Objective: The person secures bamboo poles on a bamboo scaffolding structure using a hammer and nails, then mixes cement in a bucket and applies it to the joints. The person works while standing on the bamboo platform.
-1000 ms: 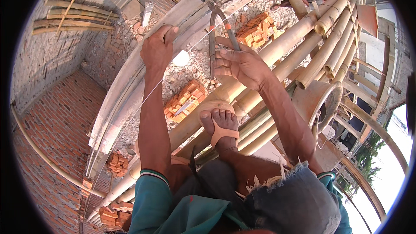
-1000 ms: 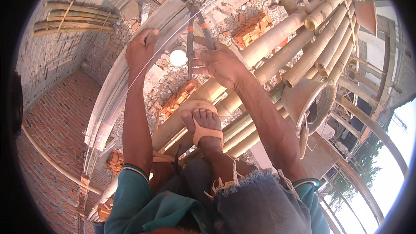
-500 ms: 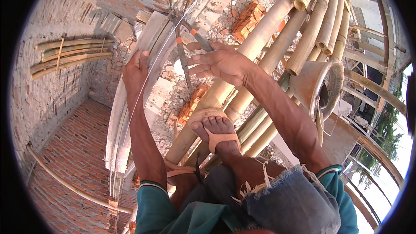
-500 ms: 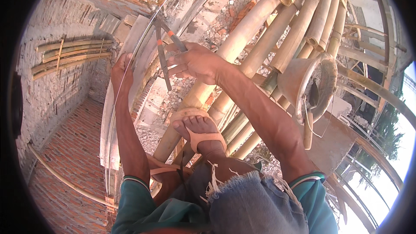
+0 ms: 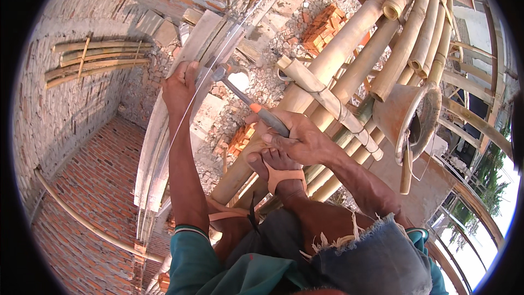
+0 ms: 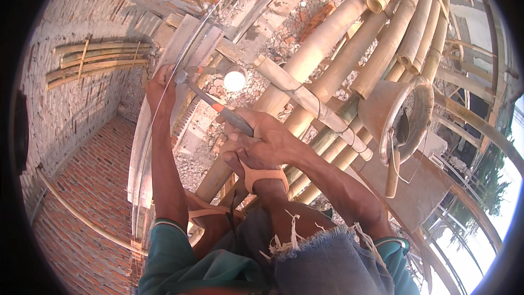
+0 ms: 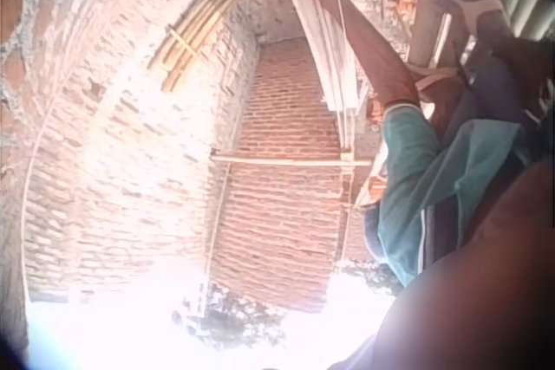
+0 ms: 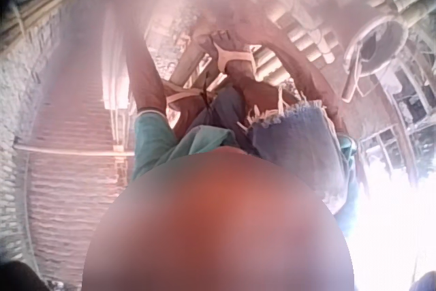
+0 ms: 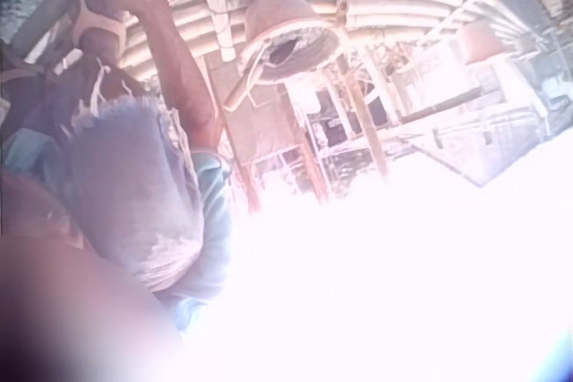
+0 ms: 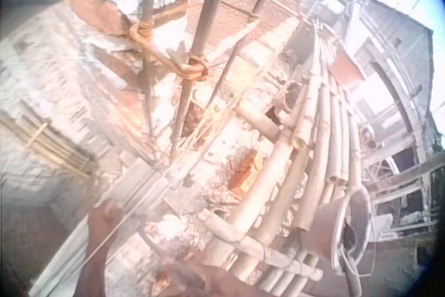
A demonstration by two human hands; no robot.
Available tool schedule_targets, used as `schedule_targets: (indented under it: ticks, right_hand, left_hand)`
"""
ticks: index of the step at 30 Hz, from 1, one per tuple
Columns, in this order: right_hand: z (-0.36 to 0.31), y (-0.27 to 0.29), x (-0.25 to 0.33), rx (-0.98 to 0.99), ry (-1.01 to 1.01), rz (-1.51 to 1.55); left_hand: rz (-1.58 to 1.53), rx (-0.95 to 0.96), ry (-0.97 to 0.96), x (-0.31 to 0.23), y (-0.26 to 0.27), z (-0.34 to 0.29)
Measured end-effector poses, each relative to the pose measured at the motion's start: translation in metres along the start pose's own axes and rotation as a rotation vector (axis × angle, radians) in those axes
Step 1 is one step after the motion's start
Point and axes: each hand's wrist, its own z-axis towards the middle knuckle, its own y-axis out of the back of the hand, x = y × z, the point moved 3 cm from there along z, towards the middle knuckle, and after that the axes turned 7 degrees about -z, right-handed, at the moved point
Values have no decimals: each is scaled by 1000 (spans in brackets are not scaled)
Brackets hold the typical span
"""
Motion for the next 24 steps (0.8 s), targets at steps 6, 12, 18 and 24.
schedule_targets:
  ticks: [6,12,18,24]
  right_hand:
    - [-37,-16,-22,-383,629,-227]
    - [-36,0,-34,-402,342,-197]
    - [-56,4,-29,-558,655,-277]
    - [-72,11,6,-736,680,-162]
  left_hand:
    - [93,135,57,15,4,6]
    - [151,17,6,2,4,-3]
    - [-8,190,25,13,8,13]
    - [121,-68,-72,2,5,-5]
